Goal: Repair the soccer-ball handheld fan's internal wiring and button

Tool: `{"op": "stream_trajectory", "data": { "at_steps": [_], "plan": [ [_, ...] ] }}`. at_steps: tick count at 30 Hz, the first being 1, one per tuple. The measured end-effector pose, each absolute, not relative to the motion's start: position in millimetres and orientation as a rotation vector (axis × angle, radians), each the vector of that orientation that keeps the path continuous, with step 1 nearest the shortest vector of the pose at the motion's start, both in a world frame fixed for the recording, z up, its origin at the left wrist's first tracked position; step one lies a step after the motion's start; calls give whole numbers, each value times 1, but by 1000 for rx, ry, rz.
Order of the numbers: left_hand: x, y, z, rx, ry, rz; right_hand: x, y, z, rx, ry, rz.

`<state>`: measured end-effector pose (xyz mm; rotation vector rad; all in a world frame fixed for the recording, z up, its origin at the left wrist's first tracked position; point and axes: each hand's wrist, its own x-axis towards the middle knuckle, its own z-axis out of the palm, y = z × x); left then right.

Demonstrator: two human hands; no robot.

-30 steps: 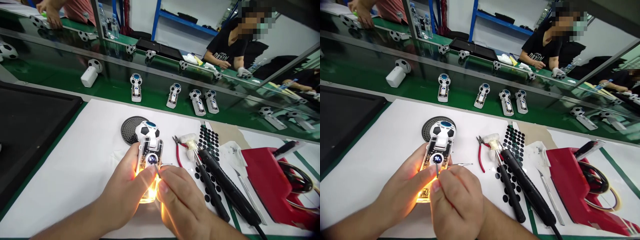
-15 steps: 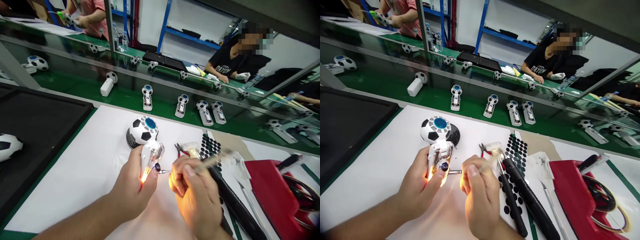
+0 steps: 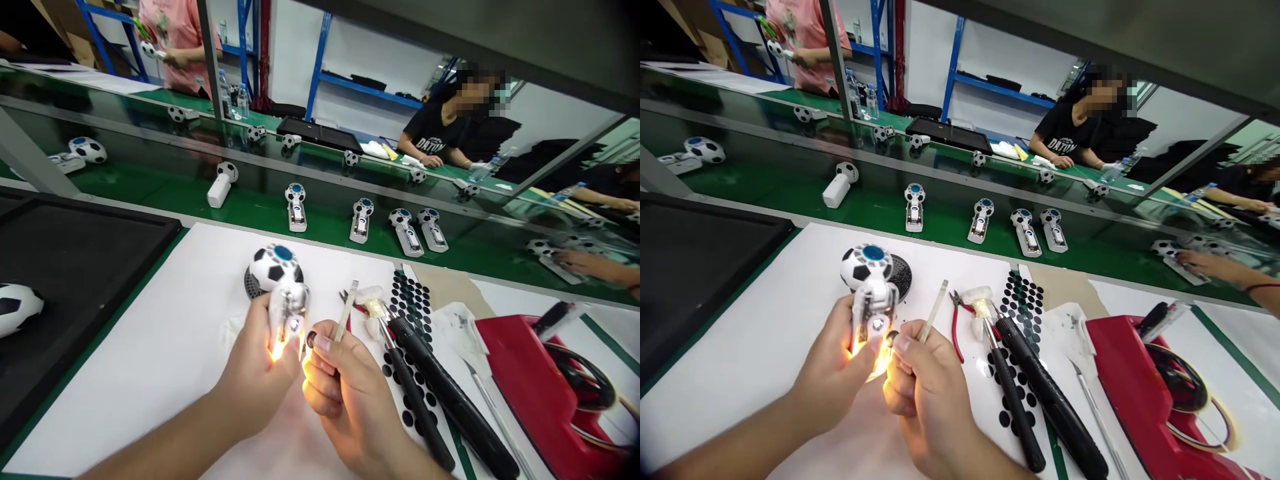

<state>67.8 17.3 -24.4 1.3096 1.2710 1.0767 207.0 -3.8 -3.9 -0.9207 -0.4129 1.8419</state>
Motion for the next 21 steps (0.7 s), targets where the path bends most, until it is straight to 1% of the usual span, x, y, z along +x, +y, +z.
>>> {"op": "stream_trajectory", "data": {
  "at_steps": [3, 8, 10, 17, 21],
  "plan": [
    [57, 27, -13, 1035, 1152, 1149, 208, -11, -1, -890, -418, 1792],
    [41, 29, -4, 871, 724, 1199, 215, -13, 9, -871, -572, 1718],
    [39, 27, -5, 884, 625, 1190, 218, -10, 15, -892, -632, 1685],
    [39, 21, -3, 895, 569, 1194, 234, 11, 50, -1017, -848, 1392],
    [39, 21, -11, 811, 680, 1143, 256, 59, 95, -944, -1025, 1004]
  ]
}}
